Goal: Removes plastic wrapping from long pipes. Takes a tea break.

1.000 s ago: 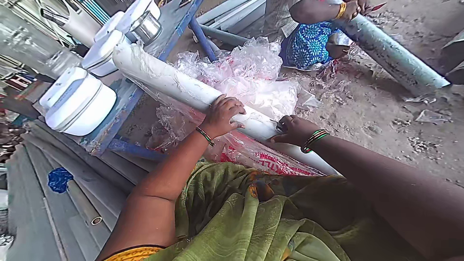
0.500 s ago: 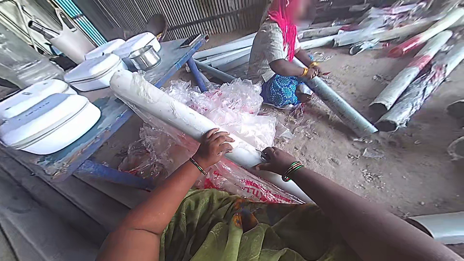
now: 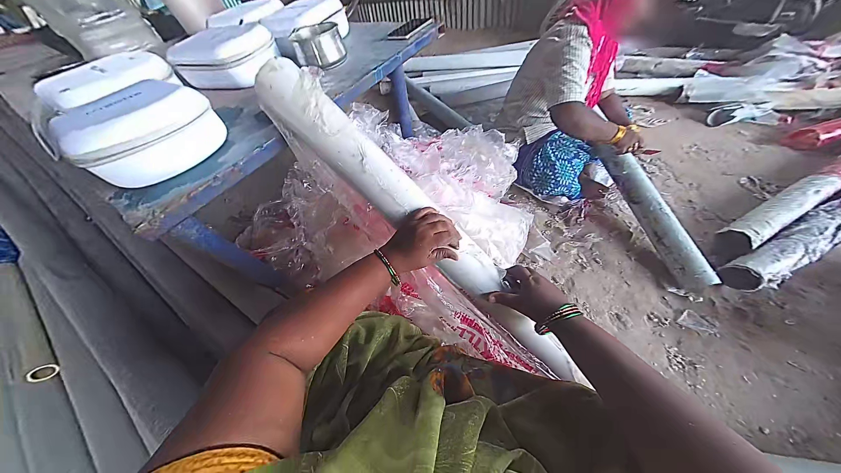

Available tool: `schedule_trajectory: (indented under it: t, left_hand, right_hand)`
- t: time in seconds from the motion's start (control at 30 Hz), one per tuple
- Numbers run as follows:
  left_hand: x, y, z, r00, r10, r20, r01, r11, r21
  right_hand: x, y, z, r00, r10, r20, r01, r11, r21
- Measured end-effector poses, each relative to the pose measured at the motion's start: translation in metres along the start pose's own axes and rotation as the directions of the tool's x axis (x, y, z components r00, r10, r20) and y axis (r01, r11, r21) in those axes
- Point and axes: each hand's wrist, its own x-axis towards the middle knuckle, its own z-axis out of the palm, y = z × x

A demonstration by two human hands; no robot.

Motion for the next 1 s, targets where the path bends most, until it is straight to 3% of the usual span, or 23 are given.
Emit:
schedule_trajectory:
  t: [0.13, 0.3, 0.43, 0.63, 0.77, 0.83, 0.93, 1.0]
  left_hand:
    - [-0.003, 0.001, -0.007, 0.998, 0.006, 0.068, -0.002, 0.999, -0.049]
    - [-0.001, 0.005, -0.004, 1.000, 0.003, 0.011, -0.002, 0.998, -0.063]
    - [0.003, 0.015, -0.003, 0.997, -0.058, 0.049, 0.056, 0.998, 0.038]
    - [0.015, 0.022, 0.006, 0.990, -0.098, -0.097, 0.118, 0.968, 0.223]
    - [0.046, 0.024, 0.001, 0.977, -0.211, 0.003, 0.205, 0.949, 0.239]
    - [0.067, 0.029, -0.009, 0.929, -0.324, 0.178, 0.275, 0.928, 0.253]
    - [0.100, 0.030, -0.016, 0.763, -0.475, 0.439, 0.387, 0.879, 0.277]
    - [0.115, 0.026, -0.019, 0.669, -0.539, 0.512, 0.474, 0.840, 0.265]
  right_hand:
    - [-0.001, -0.002, -0.002, 1.000, -0.001, -0.001, 0.001, 1.000, -0.006]
    - [0.001, 0.001, 0.000, 1.000, -0.004, -0.008, 0.004, 1.000, -0.009]
    - [-0.003, -0.001, -0.001, 1.000, -0.002, -0.009, 0.002, 1.000, -0.011]
    - [-0.004, -0.005, 0.002, 1.000, -0.005, -0.008, 0.005, 0.999, -0.045]
    - [-0.008, -0.008, 0.002, 1.000, 0.013, -0.002, -0.014, 0.997, -0.077]
    - [-0.007, -0.007, 0.001, 1.000, 0.007, -0.001, -0.007, 0.997, -0.077]
    - [-0.004, -0.005, 0.000, 1.000, -0.003, 0.007, 0.003, 0.997, -0.082]
    - [-0.003, -0.004, -0.001, 1.000, -0.001, 0.012, 0.001, 0.997, -0.074]
